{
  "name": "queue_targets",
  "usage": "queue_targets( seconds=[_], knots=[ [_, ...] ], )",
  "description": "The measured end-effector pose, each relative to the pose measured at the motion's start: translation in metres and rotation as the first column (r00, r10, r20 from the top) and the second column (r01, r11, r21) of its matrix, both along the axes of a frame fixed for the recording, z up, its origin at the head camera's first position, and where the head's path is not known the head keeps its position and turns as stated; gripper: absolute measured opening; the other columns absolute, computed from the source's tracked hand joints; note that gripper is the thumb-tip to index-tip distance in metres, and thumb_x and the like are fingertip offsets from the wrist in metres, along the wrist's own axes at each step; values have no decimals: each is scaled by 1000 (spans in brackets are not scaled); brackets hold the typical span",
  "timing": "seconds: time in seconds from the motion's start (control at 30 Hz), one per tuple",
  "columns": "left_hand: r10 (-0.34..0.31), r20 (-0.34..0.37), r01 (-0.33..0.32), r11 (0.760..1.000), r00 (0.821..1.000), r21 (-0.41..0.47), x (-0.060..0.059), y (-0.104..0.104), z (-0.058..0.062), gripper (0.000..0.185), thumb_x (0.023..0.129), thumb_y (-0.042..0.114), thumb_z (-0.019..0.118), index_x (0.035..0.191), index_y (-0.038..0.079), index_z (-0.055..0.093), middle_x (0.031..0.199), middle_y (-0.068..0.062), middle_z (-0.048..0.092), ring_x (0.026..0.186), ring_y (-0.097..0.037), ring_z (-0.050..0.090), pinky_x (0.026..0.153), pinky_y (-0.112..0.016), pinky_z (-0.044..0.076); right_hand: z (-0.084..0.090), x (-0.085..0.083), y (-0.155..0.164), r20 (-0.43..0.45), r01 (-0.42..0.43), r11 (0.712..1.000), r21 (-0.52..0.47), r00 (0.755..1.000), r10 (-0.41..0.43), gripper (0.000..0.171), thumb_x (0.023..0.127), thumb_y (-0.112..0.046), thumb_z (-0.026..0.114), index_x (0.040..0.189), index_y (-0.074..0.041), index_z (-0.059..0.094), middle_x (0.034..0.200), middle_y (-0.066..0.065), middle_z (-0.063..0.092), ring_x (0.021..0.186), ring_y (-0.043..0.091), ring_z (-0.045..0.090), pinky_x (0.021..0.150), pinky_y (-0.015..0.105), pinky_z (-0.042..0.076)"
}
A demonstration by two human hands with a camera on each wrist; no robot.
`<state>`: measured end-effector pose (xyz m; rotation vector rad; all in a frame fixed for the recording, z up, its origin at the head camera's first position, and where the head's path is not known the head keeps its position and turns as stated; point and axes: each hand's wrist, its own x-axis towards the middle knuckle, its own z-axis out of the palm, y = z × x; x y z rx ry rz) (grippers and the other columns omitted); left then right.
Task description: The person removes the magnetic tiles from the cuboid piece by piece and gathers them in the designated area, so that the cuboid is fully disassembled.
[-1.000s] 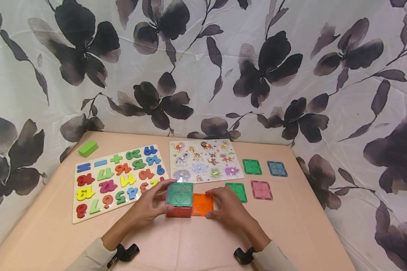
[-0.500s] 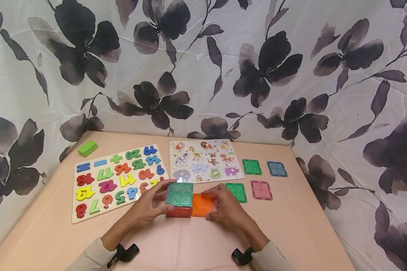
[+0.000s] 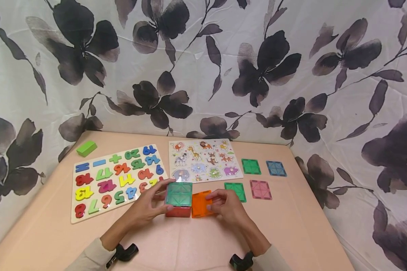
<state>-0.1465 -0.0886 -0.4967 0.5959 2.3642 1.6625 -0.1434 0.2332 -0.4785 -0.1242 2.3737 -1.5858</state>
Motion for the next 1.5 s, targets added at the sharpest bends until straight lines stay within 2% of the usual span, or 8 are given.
queue_targets(
  seconds=[0.27,0.4,0.63,0.83,1.0,1.23,1.4,1.5],
  knots=[
    [7,10,-7,1000,1000,-7,0,-1,-1,75,95,33,82,158,37,43,160,-12,53,135,-43,62,114,-65,49,11,7,27,12,81,997,10,997,-81,27,94,-1,77,120,-10,77,127,10,75,101,24,70,87,21,61],
    [9,7,-9,1000,1000,-3,0,-2,-1,76,95,33,82,159,36,43,160,-11,53,136,-43,62,115,-66,47,16,8,50,20,150,989,-5,989,-150,28,95,0,76,122,-8,77,132,14,73,107,26,70,88,23,63],
    [20,-8,-20,1000,1000,-11,0,-2,0,75,94,34,83,158,36,44,159,-10,55,133,-40,64,115,-66,46,16,6,103,-40,242,969,-53,969,-244,34,101,-3,70,135,0,69,157,13,52,116,6,68,94,21,61],
    [13,-23,-13,1000,1000,-11,-1,-1,-1,76,94,34,83,159,33,44,157,-11,56,131,-39,65,115,-66,46,8,3,156,-13,317,927,-203,945,-326,39,101,-12,72,137,1,66,126,-13,73,108,1,73,92,20,61],
    [9,-27,-9,1000,1000,-12,-1,-1,-2,76,94,35,83,159,33,44,157,-11,57,131,-38,66,115,-67,45,3,0,199,47,399,875,-275,914,-403,33,101,-15,73,133,-6,71,116,-19,76,105,-1,72,90,18,61],
    [5,-17,-5,1000,1000,-5,-1,0,-2,76,94,35,83,158,36,43,158,-10,56,133,-39,64,116,-67,45,-5,-4,242,180,572,789,-223,820,-544,28,101,-18,74,129,-22,78,106,-28,71,97,-6,69,85,14,60],
    [4,-14,-4,1000,1000,-1,-1,0,-2,76,94,34,83,158,37,43,158,-10,56,133,-39,64,116,-67,44,-10,-7,258,177,612,777,-145,789,-588,23,102,-20,72,124,-26,80,99,-30,69,90,-5,70,81,13,60],
    [4,-11,-4,1000,1000,-3,-1,0,-2,76,94,34,83,158,37,43,158,-10,56,133,-39,64,116,-66,45,-13,-8,261,151,625,777,-79,778,-610,26,104,-23,71,129,-23,77,100,-29,66,90,-6,69,80,12,60]
  ],
)
